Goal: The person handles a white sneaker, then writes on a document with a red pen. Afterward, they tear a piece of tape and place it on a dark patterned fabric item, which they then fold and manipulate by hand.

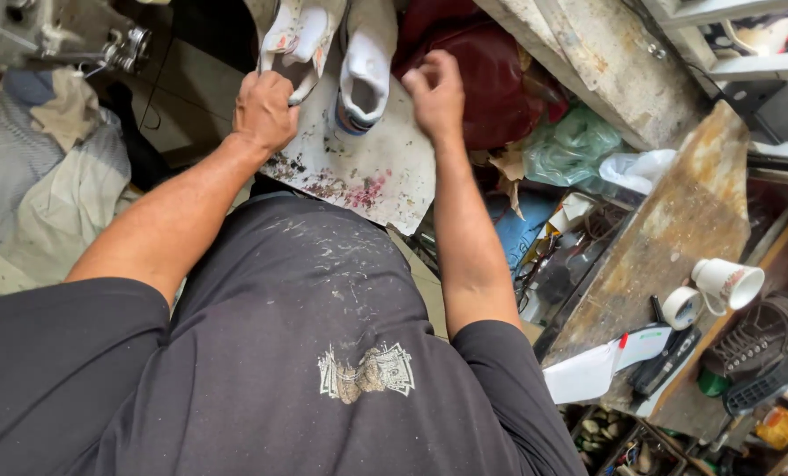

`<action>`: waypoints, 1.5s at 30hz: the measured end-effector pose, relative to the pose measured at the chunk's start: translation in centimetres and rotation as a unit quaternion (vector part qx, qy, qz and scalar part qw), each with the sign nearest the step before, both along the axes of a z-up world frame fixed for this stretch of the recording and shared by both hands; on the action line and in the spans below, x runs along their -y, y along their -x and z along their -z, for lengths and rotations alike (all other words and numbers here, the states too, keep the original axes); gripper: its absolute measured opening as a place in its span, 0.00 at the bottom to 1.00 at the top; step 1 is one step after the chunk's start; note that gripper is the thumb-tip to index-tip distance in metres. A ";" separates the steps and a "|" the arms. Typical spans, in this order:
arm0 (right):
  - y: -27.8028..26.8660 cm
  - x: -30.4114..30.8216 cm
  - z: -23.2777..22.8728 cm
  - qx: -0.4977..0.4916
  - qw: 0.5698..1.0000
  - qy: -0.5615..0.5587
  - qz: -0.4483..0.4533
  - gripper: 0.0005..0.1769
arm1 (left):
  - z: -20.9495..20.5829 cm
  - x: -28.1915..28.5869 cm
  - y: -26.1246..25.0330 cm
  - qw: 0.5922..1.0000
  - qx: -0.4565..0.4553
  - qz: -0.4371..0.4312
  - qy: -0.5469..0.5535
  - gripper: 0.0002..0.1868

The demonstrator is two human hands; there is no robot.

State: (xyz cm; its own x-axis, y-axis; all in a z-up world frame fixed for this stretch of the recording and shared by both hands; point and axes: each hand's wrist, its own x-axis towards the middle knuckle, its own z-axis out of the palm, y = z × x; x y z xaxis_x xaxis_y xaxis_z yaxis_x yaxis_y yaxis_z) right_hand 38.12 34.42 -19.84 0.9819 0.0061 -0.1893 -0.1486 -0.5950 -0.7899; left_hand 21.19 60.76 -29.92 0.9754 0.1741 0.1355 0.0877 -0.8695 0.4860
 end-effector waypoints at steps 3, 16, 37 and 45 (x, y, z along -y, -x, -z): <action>3.6 2.6 4.6 -0.021 0.986 0.101 -0.129 0.26 | -0.5 0.6 -0.9 0.999 0.030 0.020 0.005 0.15; 8.2 15.1 -1.4 -0.215 0.969 0.082 -0.091 0.35 | -10.1 3.4 0.0 0.996 0.029 0.050 -0.072 0.34; -16.2 16.0 -19.8 -0.020 0.943 -0.289 0.164 0.37 | -4.6 3.2 25.6 0.868 -0.380 -0.308 0.083 0.23; -17.6 14.5 -20.0 -0.043 0.916 -0.339 0.211 0.36 | -3.1 4.6 30.5 0.744 -0.555 -0.343 0.144 0.32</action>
State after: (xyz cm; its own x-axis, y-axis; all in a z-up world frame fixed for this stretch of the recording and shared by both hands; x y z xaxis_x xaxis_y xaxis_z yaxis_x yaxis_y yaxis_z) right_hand 55.70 19.93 0.13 0.9056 -0.2261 -0.3589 -0.3307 0.1535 -0.9312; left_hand -9.28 56.19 -26.80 0.1276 0.5493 -0.8258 0.9492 -0.3091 -0.0589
